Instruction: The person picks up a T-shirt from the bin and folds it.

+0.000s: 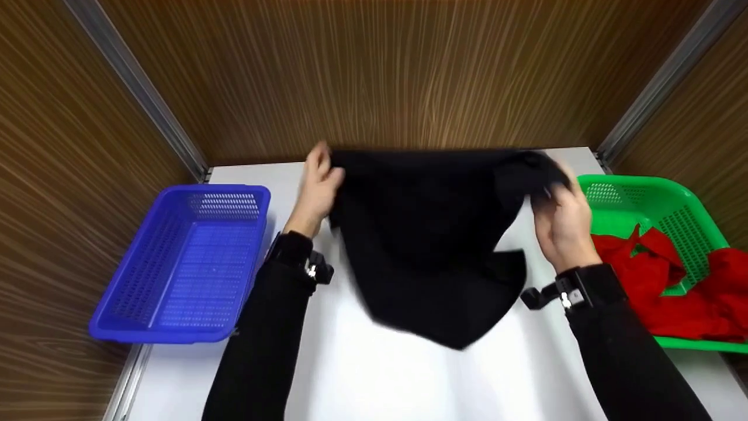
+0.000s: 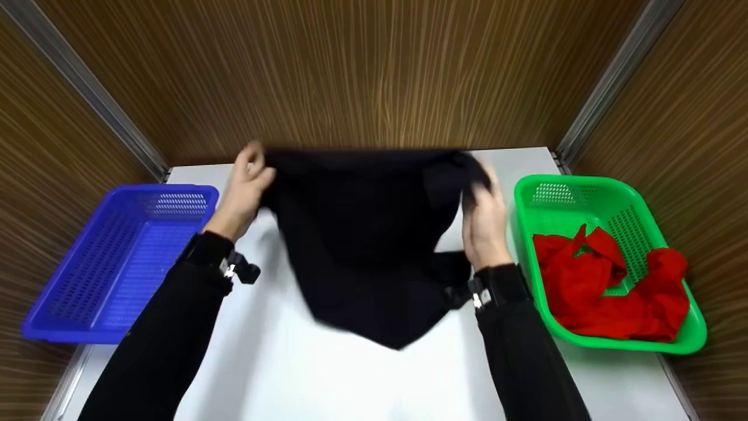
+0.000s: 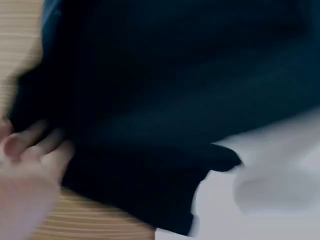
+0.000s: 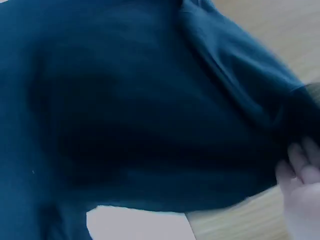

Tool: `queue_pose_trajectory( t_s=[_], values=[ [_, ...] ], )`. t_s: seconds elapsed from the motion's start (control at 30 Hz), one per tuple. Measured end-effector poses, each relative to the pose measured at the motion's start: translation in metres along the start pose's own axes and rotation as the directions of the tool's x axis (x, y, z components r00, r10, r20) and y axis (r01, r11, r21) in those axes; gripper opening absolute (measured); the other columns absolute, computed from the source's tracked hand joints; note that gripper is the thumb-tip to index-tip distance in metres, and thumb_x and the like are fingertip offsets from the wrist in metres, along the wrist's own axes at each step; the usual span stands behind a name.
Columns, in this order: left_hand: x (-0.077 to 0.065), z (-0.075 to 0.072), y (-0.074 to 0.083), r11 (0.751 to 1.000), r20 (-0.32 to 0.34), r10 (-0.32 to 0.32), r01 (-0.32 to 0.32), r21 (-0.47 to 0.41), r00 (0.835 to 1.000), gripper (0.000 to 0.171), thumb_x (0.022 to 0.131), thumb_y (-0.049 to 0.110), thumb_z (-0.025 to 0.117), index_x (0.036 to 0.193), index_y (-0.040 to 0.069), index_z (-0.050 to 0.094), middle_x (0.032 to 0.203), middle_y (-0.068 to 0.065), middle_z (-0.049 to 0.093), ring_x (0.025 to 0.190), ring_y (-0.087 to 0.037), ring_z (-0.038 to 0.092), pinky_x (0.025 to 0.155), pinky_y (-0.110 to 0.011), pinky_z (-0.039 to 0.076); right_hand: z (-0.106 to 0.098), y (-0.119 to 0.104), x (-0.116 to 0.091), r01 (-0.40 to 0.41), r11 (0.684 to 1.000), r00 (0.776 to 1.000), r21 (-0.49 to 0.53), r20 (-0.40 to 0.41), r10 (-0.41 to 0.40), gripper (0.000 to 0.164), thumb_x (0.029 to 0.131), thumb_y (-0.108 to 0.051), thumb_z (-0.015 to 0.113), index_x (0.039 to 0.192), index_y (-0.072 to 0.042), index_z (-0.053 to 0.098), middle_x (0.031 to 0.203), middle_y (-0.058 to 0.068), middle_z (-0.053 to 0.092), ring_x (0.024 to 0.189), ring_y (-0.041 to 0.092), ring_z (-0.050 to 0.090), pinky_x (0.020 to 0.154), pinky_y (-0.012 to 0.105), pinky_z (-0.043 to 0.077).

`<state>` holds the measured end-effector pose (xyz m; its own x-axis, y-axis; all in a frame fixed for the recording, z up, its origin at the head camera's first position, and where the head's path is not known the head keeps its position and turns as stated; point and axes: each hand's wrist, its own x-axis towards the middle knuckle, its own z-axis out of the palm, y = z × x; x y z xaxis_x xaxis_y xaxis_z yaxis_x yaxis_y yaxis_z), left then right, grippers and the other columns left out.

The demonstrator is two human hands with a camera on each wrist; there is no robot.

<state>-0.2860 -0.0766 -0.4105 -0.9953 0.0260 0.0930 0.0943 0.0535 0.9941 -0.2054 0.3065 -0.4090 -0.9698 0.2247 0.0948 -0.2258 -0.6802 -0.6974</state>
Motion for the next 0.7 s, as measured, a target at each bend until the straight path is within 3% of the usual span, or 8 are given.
queue_pose_trajectory(
  t_s=[0.1, 0.2, 0.3, 0.43, 0.5, 0.57, 0.63, 0.7],
  values=[
    [0.001, 0.014, -0.002, 0.980, 0.176, 0.137, -0.159, 0.122, 0.975, 0.088, 0.094, -0.003, 0.053, 0.159, 0.022, 0.000, 0.163, -0.001, -0.014, 0.147, -0.019, -0.011, 0.117, -0.040, 0.000, -0.004, 0.003, 0.007, 0.069, 0.971, 0.987, -0.228, 0.157, -0.033, 0.082, 0.100, -0.002, 0.049, 0.157, -0.038, 0.003, 0.163, -0.009, -0.003, 0.144, 0.010, 0.015, 0.116, 0.029, 0.006],
    [-0.008, 0.027, -0.015, 0.889, 0.310, 0.192, -0.299, 0.347, 0.931, 0.084, 0.090, -0.003, 0.054, 0.158, 0.015, 0.009, 0.162, -0.009, -0.017, 0.145, -0.036, -0.018, 0.115, -0.054, -0.004, -0.017, 0.011, 0.004, 0.085, 0.855, 0.981, -0.512, 0.191, 0.017, 0.086, 0.098, 0.000, 0.051, 0.158, -0.030, -0.003, 0.163, -0.007, -0.013, 0.147, 0.012, -0.007, 0.117, 0.030, 0.000],
    [-0.024, 0.037, -0.036, 0.759, 0.420, 0.150, -0.376, 0.531, 0.895, 0.066, 0.092, 0.002, 0.055, 0.153, 0.007, 0.032, 0.162, -0.020, -0.001, 0.143, -0.049, -0.008, 0.113, -0.060, 0.003, -0.033, 0.022, -0.005, 0.057, 0.660, 0.975, -0.749, 0.186, 0.126, 0.073, 0.099, -0.007, 0.055, 0.158, -0.016, 0.012, 0.164, 0.002, 0.003, 0.149, 0.022, 0.001, 0.118, 0.036, 0.006],
    [-0.053, 0.049, -0.066, 0.659, 0.578, 0.049, -0.461, 0.595, 0.815, 0.046, 0.093, 0.007, 0.060, 0.139, 0.005, 0.053, 0.149, -0.021, 0.038, 0.139, -0.044, 0.028, 0.114, -0.052, 0.022, -0.057, 0.039, -0.025, 0.140, 0.299, 0.939, -0.944, 0.223, 0.263, 0.054, 0.099, -0.018, 0.059, 0.149, -0.009, 0.041, 0.155, 0.009, 0.035, 0.142, 0.030, 0.028, 0.115, 0.047, 0.022],
    [-0.069, 0.054, -0.081, 0.601, 0.660, 0.010, -0.532, 0.597, 0.751, 0.043, 0.092, 0.013, 0.064, 0.134, 0.009, 0.058, 0.136, -0.016, 0.050, 0.128, -0.037, 0.042, 0.109, -0.046, 0.032, -0.071, 0.049, -0.036, 0.253, 0.150, 0.899, -0.956, 0.290, 0.328, 0.045, 0.097, -0.014, 0.062, 0.139, -0.004, 0.053, 0.144, 0.015, 0.049, 0.135, 0.035, 0.040, 0.110, 0.051, 0.030],
    [-0.086, 0.061, -0.095, 0.527, 0.736, -0.009, -0.622, 0.579, 0.677, 0.045, 0.089, 0.021, 0.070, 0.133, 0.014, 0.060, 0.128, -0.011, 0.053, 0.117, -0.031, 0.048, 0.101, -0.043, 0.038, -0.085, 0.061, -0.047, 0.389, 0.045, 0.831, -0.920, 0.372, 0.413, 0.039, 0.094, -0.013, 0.066, 0.131, -0.003, 0.061, 0.135, 0.018, 0.057, 0.129, 0.042, 0.046, 0.105, 0.055, 0.036],
    [-0.102, 0.070, -0.107, 0.441, 0.779, -0.057, -0.684, 0.581, 0.625, 0.056, 0.085, 0.031, 0.074, 0.138, 0.023, 0.055, 0.129, -0.006, 0.052, 0.115, -0.026, 0.046, 0.098, -0.040, 0.040, -0.095, 0.072, -0.057, 0.479, 0.011, 0.752, -0.878, 0.417, 0.511, 0.040, 0.091, -0.013, 0.068, 0.129, -0.003, 0.062, 0.133, 0.021, 0.057, 0.127, 0.048, 0.045, 0.102, 0.059, 0.037],
    [-0.116, 0.079, -0.119, 0.359, 0.794, -0.095, -0.723, 0.590, 0.601, 0.066, 0.084, 0.038, 0.074, 0.144, 0.029, 0.048, 0.135, -0.003, 0.049, 0.119, -0.026, 0.044, 0.099, -0.041, 0.040, -0.101, 0.082, -0.067, 0.525, -0.012, 0.689, -0.851, 0.417, 0.593, 0.046, 0.090, -0.016, 0.070, 0.132, -0.003, 0.060, 0.136, 0.023, 0.054, 0.129, 0.053, 0.040, 0.102, 0.062, 0.035]
  ],
)
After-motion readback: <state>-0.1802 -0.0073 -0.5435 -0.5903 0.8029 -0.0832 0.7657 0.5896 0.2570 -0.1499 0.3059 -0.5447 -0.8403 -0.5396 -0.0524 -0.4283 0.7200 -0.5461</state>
